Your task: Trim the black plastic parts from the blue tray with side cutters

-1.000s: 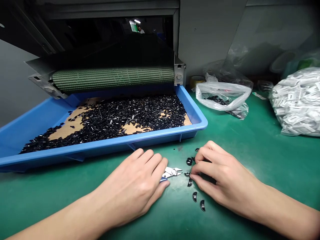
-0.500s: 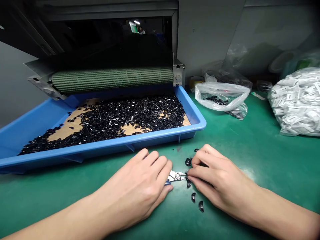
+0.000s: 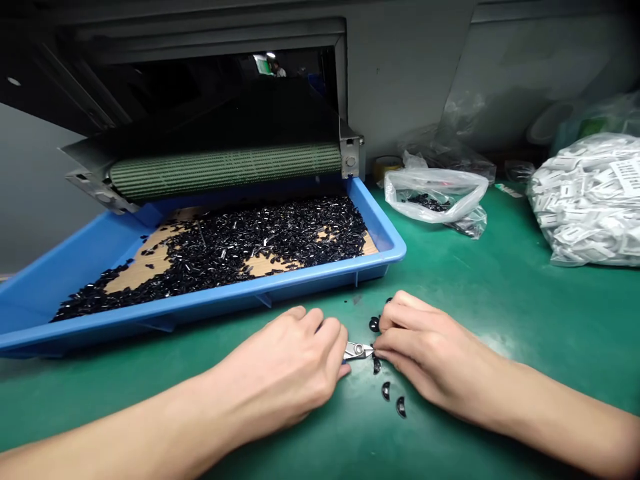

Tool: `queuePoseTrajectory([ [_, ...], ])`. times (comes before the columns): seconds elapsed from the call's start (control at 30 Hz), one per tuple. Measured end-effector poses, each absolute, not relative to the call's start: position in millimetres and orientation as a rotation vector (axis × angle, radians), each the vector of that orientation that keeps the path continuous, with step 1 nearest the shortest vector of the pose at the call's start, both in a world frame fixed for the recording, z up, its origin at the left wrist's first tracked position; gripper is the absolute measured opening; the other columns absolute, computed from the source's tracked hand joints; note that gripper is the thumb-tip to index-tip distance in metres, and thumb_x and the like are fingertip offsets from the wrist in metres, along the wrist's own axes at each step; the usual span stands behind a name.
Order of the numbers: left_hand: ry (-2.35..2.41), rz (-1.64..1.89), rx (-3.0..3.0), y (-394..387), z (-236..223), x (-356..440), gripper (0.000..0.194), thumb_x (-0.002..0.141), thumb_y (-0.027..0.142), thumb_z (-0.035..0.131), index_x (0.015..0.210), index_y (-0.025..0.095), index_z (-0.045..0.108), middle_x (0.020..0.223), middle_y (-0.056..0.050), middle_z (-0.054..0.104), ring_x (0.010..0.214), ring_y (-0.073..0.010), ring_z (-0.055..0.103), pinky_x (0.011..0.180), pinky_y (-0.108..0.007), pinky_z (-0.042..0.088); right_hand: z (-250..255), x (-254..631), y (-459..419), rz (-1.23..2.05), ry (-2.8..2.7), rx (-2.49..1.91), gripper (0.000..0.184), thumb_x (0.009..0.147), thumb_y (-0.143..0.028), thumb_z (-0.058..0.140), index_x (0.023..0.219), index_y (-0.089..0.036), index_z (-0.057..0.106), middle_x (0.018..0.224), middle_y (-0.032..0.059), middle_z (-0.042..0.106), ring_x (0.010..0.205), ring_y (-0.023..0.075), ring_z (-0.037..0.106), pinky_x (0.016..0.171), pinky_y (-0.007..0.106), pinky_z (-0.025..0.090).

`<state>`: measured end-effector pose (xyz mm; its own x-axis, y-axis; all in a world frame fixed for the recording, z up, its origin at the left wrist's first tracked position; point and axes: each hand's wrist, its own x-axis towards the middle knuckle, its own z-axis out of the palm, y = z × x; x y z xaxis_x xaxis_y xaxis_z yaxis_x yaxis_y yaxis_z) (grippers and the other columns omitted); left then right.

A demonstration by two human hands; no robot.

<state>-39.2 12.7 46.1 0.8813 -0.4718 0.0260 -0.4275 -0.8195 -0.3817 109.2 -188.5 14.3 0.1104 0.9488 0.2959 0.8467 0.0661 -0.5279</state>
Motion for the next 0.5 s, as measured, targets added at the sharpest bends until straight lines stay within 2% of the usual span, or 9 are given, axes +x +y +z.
queuePoseTrajectory([
  [0.17, 0.585, -0.172, -2.823, 9.5, 43.6, -49.0, 0.029, 0.108, 0.03, 0.043, 0.102, 0.011, 0.065, 0.085, -0.007, 0.056, 0.07, -0.0246, 0.054, 0.061, -0.041, 0.05, 25.0, 122.7, -196.5, 0.094, -1.602, -1.866, 0.019, 0.103, -0.013, 0.056, 0.106, -0.016, 0.074, 0.097, 0.007, 0.066, 0.09, 0.0211, 0.055, 0.079, 0.037, 0.048],
  [0.33, 0.487, -0.192, -2.882, 8.5, 37.3, -61.5, 0.034, 0.109, 0.031, 0.037, 0.113, 0.009, 0.063, 0.09, -0.008, 0.058, 0.079, -0.0266, 0.057, 0.068, -0.043, 0.05, 20.5, 124.2, -196.7, 0.062, -1.6, -1.935, 0.013, 0.1, -0.019, 0.063, 0.097, -0.015, 0.076, 0.088, 0.007, 0.067, 0.085, 0.0229, 0.054, 0.076, 0.039, 0.047],
  [0.5, 0.395, -0.184, -2.916, 11.8, 30.2, -60.7, 0.036, 0.11, 0.035, 0.036, 0.116, 0.011, 0.062, 0.094, -0.008, 0.058, 0.081, -0.0263, 0.053, 0.072, -0.043, 0.044, 13.3, 120.3, -192.3, 0.095, -1.66, -1.97, 0.018, 0.102, -0.021, 0.062, 0.096, -0.017, 0.078, 0.086, 0.0077, 0.065, 0.084, 0.0245, 0.052, 0.075, 0.04, 0.046],
])
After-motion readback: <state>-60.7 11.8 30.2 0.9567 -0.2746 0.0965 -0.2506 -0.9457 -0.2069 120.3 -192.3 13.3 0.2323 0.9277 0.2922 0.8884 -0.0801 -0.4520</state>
